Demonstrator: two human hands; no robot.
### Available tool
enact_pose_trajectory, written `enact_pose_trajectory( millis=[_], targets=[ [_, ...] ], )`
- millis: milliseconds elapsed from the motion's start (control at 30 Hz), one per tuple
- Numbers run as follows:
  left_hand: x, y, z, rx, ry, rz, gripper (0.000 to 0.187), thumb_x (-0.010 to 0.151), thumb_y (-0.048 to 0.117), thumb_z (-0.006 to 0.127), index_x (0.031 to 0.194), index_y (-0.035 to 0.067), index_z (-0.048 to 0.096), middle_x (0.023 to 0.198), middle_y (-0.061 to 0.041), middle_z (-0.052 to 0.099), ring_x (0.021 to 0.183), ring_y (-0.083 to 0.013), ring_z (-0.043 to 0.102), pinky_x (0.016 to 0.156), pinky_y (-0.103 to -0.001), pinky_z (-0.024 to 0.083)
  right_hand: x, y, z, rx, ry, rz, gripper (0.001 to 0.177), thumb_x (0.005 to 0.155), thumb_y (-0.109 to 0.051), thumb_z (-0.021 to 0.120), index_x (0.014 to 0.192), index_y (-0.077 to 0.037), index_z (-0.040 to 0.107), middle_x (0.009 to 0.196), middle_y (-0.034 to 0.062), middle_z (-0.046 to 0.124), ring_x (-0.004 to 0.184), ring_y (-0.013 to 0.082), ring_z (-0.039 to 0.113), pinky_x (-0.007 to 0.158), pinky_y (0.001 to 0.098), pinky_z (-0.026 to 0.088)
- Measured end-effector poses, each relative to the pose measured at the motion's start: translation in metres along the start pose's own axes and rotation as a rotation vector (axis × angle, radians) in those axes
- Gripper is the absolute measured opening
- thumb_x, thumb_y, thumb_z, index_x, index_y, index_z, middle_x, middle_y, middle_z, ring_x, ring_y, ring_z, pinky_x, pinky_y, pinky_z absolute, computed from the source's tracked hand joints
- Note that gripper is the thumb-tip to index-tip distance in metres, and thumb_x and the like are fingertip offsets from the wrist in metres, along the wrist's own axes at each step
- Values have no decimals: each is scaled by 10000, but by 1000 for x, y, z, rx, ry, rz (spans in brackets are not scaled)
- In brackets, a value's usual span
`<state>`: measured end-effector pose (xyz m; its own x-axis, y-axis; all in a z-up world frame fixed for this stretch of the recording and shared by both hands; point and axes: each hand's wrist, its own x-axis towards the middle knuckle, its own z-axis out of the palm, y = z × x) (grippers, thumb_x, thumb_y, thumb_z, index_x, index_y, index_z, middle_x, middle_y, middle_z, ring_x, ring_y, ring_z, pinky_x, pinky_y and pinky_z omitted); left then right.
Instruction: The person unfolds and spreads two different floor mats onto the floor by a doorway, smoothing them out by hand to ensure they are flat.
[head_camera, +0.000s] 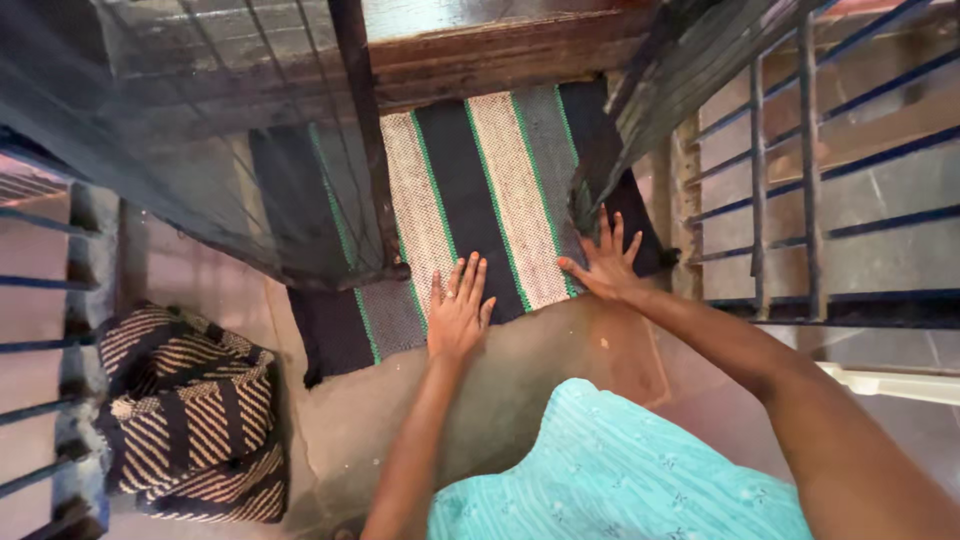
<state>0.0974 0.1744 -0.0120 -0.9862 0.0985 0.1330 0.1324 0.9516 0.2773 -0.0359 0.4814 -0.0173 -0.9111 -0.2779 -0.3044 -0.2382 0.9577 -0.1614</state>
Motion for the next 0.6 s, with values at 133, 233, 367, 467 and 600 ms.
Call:
enact_pose_trajectory(
  millis=[133, 233, 367, 467, 600],
  targets=[
    [-1, 0, -8, -10, -22, -6, 667, 1021, 472, 427, 1624, 229, 276, 1695, 6, 244, 1546, -213, 248, 1254, -551, 136, 2, 6, 9, 6, 73, -36, 981, 851, -881, 349, 1519, -181, 513, 1727, 140, -150, 1561, 466, -162, 1083, 838, -95],
    [-1, 1, -10, -34, -12, -22, 671, 1015, 470, 445, 1623, 230, 289, 1694, 6, 255, 1548, -232, 259, 1250, -561, 137, 1, 0, 1, -14, 42, -51, 970, 859, -867, 385, 1518, -163, 491, 1723, 181, -170, 1547, 485, -180, 1052, 847, -89],
    [1, -3, -21, -137, -5, -42, 666, 1030, 500, 462, 1626, 245, 307, 1703, -9, 257, 1555, -247, 256, 1249, -610, 107, -15, -40, -11, -59, 131, -65, 936, 857, -837, 397, 1558, -218, 429, 1714, 202, -106, 1561, 463, -116, 1055, 852, -62],
    [-2, -18, -35, -102, 30, -73, 683, 1005, 569, 454, 1611, 286, 321, 1696, -19, 251, 1547, -264, 241, 1231, -652, 78, -29, -79, -11, -103, 248, -346, 878, 910, -806, 392, 1611, -276, 369, 1710, 210, -11, 1577, 434, -13, 1091, 821, -35],
    [-15, -50, -47, -33, -68, -81, 705, 965, 622, 432, 1591, 316, 325, 1695, -15, 224, 1553, -275, 197, 1182, -720, 40, -19, -113, -9, -200, 208, -850, 656, 991, -703, 362, 1587, -427, 363, 1709, 118, 127, 1580, 355, 87, 1130, 778, -10]
  ],
)
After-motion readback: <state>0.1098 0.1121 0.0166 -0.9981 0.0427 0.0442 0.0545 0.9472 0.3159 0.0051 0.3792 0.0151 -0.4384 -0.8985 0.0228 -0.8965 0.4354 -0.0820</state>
